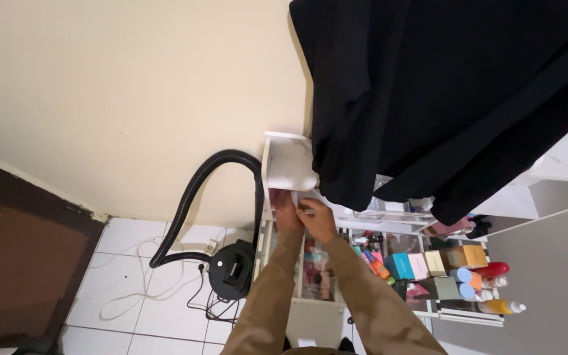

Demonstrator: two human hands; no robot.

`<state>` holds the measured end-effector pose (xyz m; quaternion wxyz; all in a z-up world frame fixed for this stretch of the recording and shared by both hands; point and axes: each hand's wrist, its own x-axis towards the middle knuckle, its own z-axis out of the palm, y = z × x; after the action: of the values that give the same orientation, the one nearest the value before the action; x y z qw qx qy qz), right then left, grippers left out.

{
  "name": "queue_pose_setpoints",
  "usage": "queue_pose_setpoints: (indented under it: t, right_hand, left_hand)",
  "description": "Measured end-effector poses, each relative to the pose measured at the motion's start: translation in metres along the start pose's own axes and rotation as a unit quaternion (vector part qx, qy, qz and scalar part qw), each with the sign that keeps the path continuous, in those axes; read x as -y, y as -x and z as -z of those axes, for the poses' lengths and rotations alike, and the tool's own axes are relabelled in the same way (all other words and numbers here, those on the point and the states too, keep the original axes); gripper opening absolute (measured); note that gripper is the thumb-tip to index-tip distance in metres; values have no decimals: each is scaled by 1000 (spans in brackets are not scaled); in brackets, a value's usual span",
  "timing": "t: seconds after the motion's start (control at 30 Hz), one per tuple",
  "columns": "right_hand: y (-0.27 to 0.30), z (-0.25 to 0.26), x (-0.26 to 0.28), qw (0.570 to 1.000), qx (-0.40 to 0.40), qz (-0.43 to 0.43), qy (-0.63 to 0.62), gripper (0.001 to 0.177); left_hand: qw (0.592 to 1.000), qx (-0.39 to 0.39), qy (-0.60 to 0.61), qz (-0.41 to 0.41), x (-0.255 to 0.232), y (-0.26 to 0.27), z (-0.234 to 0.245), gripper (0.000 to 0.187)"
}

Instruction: Cleaning and organizing a makeup storage unit using a wipe.

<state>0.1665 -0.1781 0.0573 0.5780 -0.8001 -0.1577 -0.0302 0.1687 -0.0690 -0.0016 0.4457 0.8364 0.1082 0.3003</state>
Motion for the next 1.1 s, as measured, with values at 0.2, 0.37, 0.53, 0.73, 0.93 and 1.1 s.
queue_pose_setpoints:
  t: [0.2,0.37,0.53,0.73,0.93,1.1]
  right_hand:
    - [1,9,-18,996,-8,-85,-3,39]
    - [3,13,-28,993,-33,-110,39,39]
    - [4,26,-38,990,-77,-99,57,38]
    - [11,49,-53,991,-69,-115,24,42]
    - [24,71,-54,981,-90,-150,79,43]
    - [29,87,-48,968,-83,-226,73,42]
  left_hand:
    - [990,122,-39,66,-9,-3,-2,72]
    - [987,149,-61,18,-16,4,-12,64]
    - [982,161,-97,15,-26,-5,-34,38]
    - [965,189,-176,56,-34,-28,-51,38]
    - [963,169,-189,89,-20,-27,-69,40]
    - [972,138,-171,88,-8,-27,-73,46]
